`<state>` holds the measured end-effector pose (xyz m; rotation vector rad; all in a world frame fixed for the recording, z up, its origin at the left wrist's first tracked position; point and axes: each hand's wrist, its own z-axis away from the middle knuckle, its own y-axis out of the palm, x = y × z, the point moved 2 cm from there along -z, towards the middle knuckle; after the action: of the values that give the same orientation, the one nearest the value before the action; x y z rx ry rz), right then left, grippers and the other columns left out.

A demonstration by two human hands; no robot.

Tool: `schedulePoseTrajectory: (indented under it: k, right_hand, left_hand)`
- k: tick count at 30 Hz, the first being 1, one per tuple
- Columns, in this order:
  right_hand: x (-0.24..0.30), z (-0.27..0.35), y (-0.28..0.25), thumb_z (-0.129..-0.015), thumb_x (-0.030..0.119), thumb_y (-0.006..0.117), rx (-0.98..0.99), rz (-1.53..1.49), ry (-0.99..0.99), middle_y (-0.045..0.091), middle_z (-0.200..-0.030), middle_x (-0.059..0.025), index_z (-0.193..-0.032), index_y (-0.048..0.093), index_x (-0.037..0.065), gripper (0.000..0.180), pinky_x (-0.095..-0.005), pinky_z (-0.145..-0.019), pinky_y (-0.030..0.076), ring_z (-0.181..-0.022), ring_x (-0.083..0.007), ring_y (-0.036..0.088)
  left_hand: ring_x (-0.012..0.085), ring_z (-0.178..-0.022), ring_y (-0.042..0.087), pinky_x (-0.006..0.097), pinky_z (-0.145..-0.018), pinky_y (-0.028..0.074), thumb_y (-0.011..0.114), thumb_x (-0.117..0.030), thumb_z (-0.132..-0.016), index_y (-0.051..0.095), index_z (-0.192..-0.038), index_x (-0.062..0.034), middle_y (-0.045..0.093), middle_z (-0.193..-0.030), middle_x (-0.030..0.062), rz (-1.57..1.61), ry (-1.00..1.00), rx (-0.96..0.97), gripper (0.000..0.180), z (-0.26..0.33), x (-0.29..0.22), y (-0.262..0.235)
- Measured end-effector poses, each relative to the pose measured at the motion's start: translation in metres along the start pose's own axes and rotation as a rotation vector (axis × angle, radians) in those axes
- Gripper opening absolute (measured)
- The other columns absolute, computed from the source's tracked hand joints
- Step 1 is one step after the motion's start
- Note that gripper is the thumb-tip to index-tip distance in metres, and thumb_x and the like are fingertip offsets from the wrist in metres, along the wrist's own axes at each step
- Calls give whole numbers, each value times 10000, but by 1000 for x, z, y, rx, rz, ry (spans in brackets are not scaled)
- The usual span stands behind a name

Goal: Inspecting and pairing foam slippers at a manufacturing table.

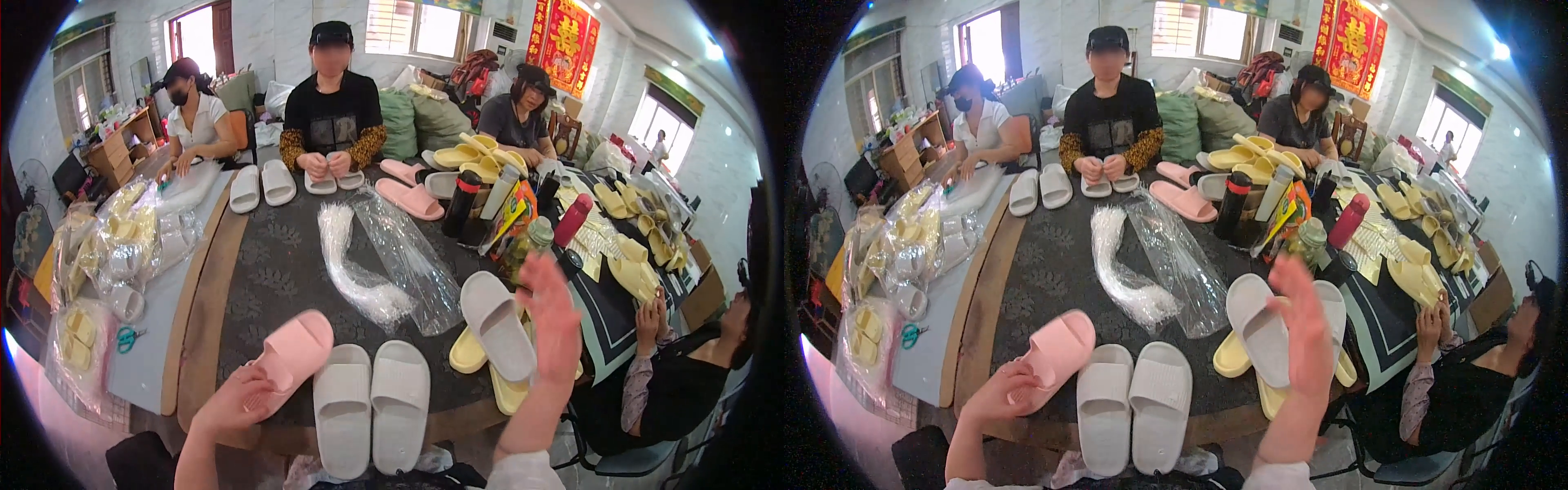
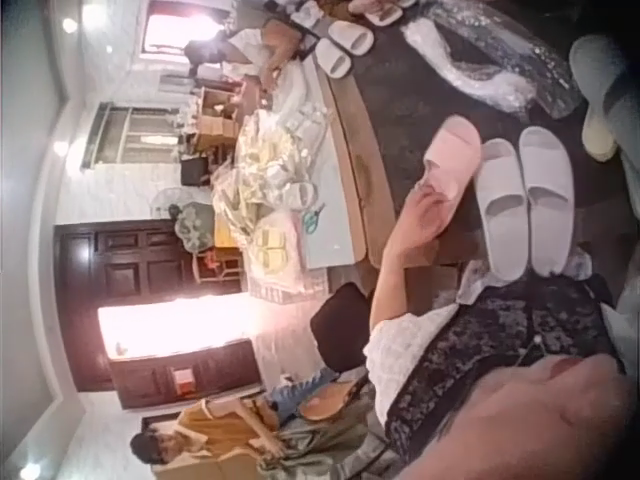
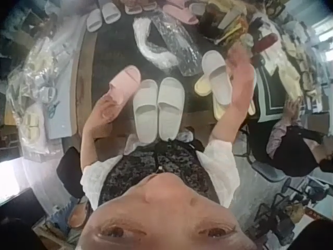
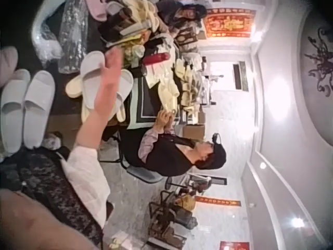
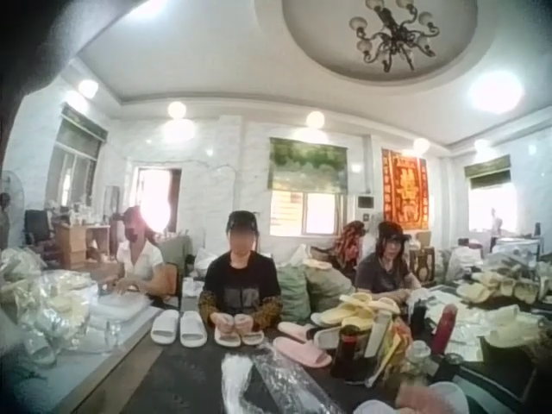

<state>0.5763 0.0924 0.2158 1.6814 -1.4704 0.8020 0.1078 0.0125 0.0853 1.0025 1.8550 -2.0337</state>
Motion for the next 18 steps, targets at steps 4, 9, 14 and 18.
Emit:
schedulePoseTrajectory:
  k: [4,9,14,18]
  right_hand:
    - [29,2,97,-828,398,693,126,195,154,451,-1421,-104,-1398,435,55,713,-398,-1063,327,-1295,-235,434]
    - [-25,87,172,-853,351,683,1201,384,-62,622,-1140,-61,-1257,582,116,478,-359,-881,455,-1040,-281,590]
    - [-48,125,148,-890,366,627,1072,148,140,615,-1070,-93,-1331,503,91,534,-359,-875,451,-988,-246,590]
    - [-9,95,118,-884,469,609,732,-95,125,573,-975,-87,-1469,311,46,781,-347,-862,427,-925,-221,552]
  left_hand:
    - [366,-1164,484,471,-1024,379,776,-267,-682,625,-974,-78,552,-1136,152,-173,58,-191,379,6,-33,27]
    - [381,-1152,475,525,-1025,354,761,-272,-709,584,-860,-62,537,-1088,154,-169,-144,-370,313,-6,-27,61]
    - [391,-1169,441,583,-1056,289,716,-223,-736,543,-838,-44,501,-1066,168,-462,-86,-682,270,-14,-27,98]
    - [369,-1156,458,573,-1062,291,714,-228,-723,541,-836,-61,503,-1050,149,-531,-68,-798,266,-8,-17,102]
